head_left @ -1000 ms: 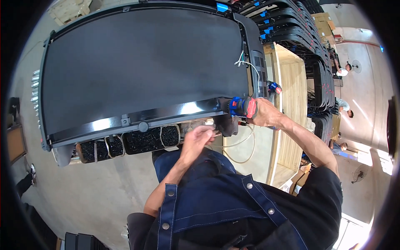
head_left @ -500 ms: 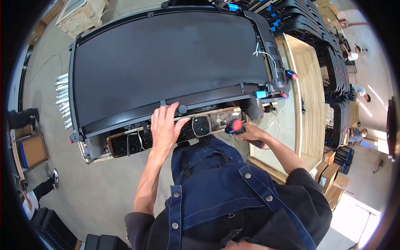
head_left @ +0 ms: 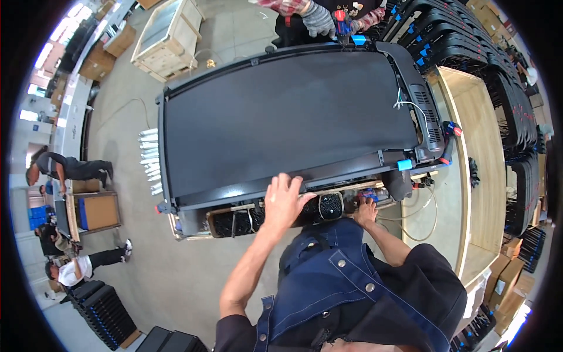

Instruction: Assembling a treadmill by attaching components and securing them with power tools.

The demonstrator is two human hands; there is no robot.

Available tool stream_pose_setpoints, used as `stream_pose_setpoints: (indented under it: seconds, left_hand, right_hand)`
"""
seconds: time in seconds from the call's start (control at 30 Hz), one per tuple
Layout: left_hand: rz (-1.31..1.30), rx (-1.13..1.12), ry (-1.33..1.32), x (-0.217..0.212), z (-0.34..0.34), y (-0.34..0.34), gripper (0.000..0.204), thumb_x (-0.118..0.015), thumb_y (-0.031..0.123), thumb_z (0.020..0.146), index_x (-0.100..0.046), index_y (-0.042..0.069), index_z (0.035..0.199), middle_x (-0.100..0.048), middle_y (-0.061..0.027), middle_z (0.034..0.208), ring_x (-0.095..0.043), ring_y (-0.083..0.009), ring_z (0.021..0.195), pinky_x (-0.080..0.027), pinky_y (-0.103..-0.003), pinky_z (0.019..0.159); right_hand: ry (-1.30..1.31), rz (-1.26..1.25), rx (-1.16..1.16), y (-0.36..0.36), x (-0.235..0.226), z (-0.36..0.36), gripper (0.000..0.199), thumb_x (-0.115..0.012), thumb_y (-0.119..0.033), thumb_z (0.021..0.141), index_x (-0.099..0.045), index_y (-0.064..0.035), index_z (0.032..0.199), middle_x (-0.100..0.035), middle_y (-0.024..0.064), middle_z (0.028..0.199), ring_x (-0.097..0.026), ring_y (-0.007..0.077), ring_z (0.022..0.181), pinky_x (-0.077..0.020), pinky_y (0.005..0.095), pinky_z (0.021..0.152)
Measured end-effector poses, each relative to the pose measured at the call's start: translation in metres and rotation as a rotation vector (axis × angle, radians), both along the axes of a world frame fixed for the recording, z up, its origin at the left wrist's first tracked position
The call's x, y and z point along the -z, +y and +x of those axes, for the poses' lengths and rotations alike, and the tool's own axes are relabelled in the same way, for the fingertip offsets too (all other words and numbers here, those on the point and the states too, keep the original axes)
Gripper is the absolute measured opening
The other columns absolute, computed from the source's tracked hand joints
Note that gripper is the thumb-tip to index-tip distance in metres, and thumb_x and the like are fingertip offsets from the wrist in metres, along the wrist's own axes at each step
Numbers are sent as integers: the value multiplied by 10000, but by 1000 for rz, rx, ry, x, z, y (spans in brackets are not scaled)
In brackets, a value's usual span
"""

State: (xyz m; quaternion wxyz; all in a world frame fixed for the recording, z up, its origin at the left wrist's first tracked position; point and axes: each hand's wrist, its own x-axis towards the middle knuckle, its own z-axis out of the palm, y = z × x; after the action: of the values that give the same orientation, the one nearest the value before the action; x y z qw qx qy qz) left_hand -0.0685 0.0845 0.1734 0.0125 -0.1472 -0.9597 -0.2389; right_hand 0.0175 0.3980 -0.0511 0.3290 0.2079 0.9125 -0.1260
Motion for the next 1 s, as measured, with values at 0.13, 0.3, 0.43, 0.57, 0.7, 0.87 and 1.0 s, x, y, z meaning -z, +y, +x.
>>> stream_pose_setpoints:
  seconds: [0.13,0.3,0.43,0.57,0.7,0.87,1.0]
  left_hand:
    - [-41,221,29,-5,-5,3,237,-682,35,818,-614,12,1044,-580,-154,1049,-577,-342,1015,-538,-442,861]
    - [93,91,-47,-26,-7,-9,477,-734,63,829,-604,40,1288,-565,-200,1350,-536,-387,1236,-468,-477,1030]
    - [-155,-53,-130,-7,-9,13,472,-801,370,832,-625,20,1096,-654,-147,942,-657,-333,901,-540,-430,752]
    - [-133,108,70,-3,-18,9,316,-724,311,904,-598,40,1006,-600,-118,905,-631,-300,827,-506,-417,681]
    - [-92,176,-30,-10,-24,5,325,-722,283,905,-607,35,1080,-612,-118,935,-621,-306,884,-496,-413,711]
    - [-90,-114,4,9,-1,8,502,-749,428,868,-605,65,1183,-638,-140,1055,-590,-362,948,-424,-480,863]
    - [-157,-129,65,49,9,9,487,-823,324,794,-628,55,1149,-582,-138,1137,-539,-333,1044,-427,-476,930]
  right_hand:
    - [188,-266,17,-6,24,-17,479,-742,-252,812,-608,-117,1252,-626,218,1265,-630,397,1148,-538,491,920]
    - [-83,-855,477,-20,37,-72,303,-690,-166,862,-691,-25,1130,-699,87,867,-688,157,773,-559,290,656]
    - [-138,-958,386,-33,68,-98,269,-632,-215,968,-655,-30,1162,-700,68,1030,-689,154,879,-584,295,784]
    - [-97,-1141,382,-39,74,-100,258,-635,-249,946,-663,-62,1120,-690,65,1033,-675,148,900,-562,295,809]
    - [-154,-1560,624,-32,72,-106,533,-422,-468,1022,-637,-108,1350,-642,62,1382,-499,244,1350,-341,440,1147]
    - [588,-1513,439,-82,20,-136,396,-435,-409,1065,-632,-76,1148,-680,101,1011,-628,251,953,-473,423,964]
    - [757,-1488,363,-71,-6,-147,384,-436,-398,1074,-631,-69,1106,-687,109,934,-652,253,872,-499,420,926]
